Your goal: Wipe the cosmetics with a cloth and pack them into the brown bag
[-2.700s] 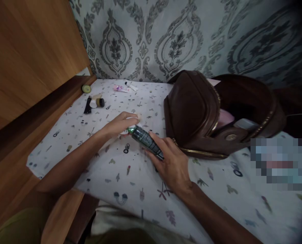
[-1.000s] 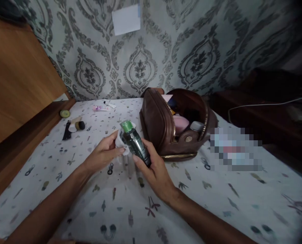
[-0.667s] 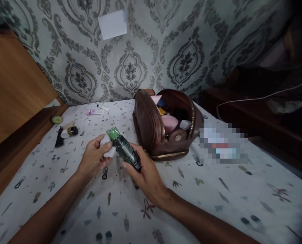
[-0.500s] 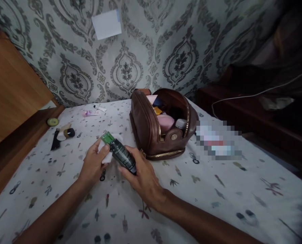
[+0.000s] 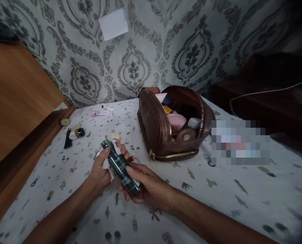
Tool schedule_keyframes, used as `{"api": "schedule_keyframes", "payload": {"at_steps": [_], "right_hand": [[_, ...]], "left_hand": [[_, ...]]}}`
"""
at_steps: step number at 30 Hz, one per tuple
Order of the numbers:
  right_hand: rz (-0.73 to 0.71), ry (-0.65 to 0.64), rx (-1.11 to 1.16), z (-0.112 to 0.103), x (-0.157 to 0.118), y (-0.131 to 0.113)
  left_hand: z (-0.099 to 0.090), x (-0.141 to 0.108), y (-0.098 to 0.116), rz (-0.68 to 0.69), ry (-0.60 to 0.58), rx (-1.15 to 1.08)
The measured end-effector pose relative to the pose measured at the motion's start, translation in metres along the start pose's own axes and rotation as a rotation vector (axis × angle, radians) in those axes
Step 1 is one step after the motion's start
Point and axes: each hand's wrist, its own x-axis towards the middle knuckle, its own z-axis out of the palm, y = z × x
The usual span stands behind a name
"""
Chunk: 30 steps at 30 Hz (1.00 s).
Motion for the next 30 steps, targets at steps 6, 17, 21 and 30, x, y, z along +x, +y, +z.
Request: {"api": "schedule_keyframes", "payload": {"at_steps": [6, 17, 21, 30], "right_hand": [[-0.001, -0.09, 0.084, -0.003, 0.0, -0.002], [-0.385, 0.398, -0.813, -0.002, -0.003, -0.001], [-0.332, 0.273, -0.773, -0.001, -0.005, -0.003], [-0.32, 0.225, -0.44, -0.006, 0.002, 0.0]], "left_hand": [[-0.005, 0.003, 0.003, 0.013, 0.012, -0.03], [0.003, 0.004, -0.004, -0.07, 0.377, 0.081], [0.003, 0.005, 0.001, -0.003, 0.371, 0.088], [0.005, 0.011, -0.003, 0.141, 0.482, 0.313]]}}
